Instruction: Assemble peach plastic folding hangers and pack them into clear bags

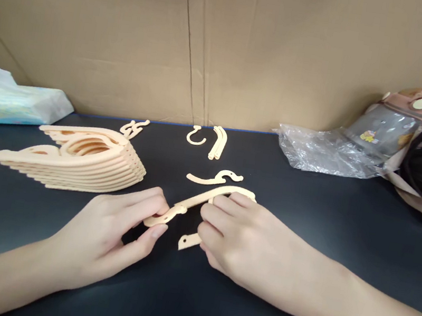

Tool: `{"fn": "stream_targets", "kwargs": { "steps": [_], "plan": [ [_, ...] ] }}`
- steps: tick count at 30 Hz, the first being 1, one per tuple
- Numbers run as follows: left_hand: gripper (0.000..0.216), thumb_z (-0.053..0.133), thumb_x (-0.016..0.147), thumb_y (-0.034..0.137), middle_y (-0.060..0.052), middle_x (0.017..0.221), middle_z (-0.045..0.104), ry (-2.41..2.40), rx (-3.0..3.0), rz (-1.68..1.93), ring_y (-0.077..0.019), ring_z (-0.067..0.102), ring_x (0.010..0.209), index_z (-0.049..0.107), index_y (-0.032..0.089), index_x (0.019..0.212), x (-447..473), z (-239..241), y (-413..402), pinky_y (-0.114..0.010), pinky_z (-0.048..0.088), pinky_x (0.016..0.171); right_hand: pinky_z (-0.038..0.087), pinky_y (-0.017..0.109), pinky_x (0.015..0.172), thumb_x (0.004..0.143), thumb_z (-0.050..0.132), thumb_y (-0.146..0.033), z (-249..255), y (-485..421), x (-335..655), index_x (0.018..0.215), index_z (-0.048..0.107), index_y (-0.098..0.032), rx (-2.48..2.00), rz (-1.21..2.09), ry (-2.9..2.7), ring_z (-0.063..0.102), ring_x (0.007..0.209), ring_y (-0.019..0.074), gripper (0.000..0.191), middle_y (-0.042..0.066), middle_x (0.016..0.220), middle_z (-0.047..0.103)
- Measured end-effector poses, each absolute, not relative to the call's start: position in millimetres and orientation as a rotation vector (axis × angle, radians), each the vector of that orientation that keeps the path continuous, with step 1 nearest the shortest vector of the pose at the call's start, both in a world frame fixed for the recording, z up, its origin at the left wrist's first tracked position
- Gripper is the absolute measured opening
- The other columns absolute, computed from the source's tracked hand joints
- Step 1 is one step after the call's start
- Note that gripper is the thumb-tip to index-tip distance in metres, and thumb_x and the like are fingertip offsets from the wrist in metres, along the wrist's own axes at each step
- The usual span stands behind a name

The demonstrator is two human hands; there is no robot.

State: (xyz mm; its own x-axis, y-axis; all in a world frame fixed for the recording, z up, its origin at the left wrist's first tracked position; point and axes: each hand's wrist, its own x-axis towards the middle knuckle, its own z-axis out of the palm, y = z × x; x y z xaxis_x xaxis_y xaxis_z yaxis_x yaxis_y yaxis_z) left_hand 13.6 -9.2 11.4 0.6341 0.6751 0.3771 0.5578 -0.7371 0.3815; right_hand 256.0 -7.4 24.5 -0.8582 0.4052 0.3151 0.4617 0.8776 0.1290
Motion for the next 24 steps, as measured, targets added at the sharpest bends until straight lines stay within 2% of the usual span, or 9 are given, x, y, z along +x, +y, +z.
{"fn": "stream_targets", "kwargs": {
  "steps": [4, 9, 13, 21, 24],
  "plan": [
    [0.014, 0.043, 0.093, 0.018, 0.004, 0.072, 0.046, 1.041, 2.638, 0.751, -0.0101, 0.043, 0.060, 0.049, 0.019, 0.080, 14, 11, -8, -0.023, 0.031, 0.053, 0.040, 0.035, 0.065, 0.093, 0.049, -0.009, 26, -13, 254, 0.078, 0.062, -0.016, -0.548, -0.411, -2.808, 0.050, 0.066, 0.0169, 0.021, 0.001, 0.074, 0.058],
    [0.015, 0.043, 0.092, 0.019, 0.004, 0.071, 0.046, 1.098, 2.602, 0.736, -0.0100, 0.043, 0.059, 0.048, 0.019, 0.078, 13, 11, -8, -0.024, 0.031, 0.052, 0.042, 0.034, 0.061, 0.096, 0.046, -0.010, 26, -19, 253, 0.092, 0.068, -0.010, -0.493, -0.576, -2.745, 0.058, 0.064, 0.0184, 0.022, 0.004, 0.073, 0.064],
    [0.019, 0.042, 0.093, 0.020, 0.004, 0.071, 0.046, 1.150, 2.552, 0.751, -0.0095, 0.042, 0.057, 0.047, 0.020, 0.075, 13, 13, -7, -0.024, 0.030, 0.052, 0.042, 0.034, 0.058, 0.097, 0.043, -0.010, 26, -20, 250, 0.093, 0.069, -0.008, -0.485, -0.639, -2.716, 0.057, 0.058, 0.0180, 0.026, 0.005, 0.069, 0.063],
    [0.021, 0.042, 0.093, 0.021, 0.005, 0.067, 0.048, 1.205, 2.527, 0.791, -0.0082, 0.042, 0.054, 0.046, 0.019, 0.073, 11, 15, -3, -0.022, 0.031, 0.050, 0.038, 0.031, 0.054, 0.096, 0.039, -0.008, 25, -16, 250, 0.095, 0.061, -0.013, -0.611, -0.468, -2.774, 0.052, 0.058, 0.0170, 0.023, 0.002, 0.071, 0.057],
    [0.016, 0.043, 0.094, 0.024, 0.007, 0.064, 0.048, 1.263, 2.489, 0.782, -0.0082, 0.044, 0.052, 0.050, 0.020, 0.079, 10, 16, -3, -0.020, 0.032, 0.050, 0.038, 0.029, 0.055, 0.098, 0.039, -0.011, 24, -11, 252, 0.092, 0.059, -0.016, -0.675, -0.342, -2.762, 0.052, 0.057, 0.0145, 0.022, 0.000, 0.074, 0.056]
  ]
}}
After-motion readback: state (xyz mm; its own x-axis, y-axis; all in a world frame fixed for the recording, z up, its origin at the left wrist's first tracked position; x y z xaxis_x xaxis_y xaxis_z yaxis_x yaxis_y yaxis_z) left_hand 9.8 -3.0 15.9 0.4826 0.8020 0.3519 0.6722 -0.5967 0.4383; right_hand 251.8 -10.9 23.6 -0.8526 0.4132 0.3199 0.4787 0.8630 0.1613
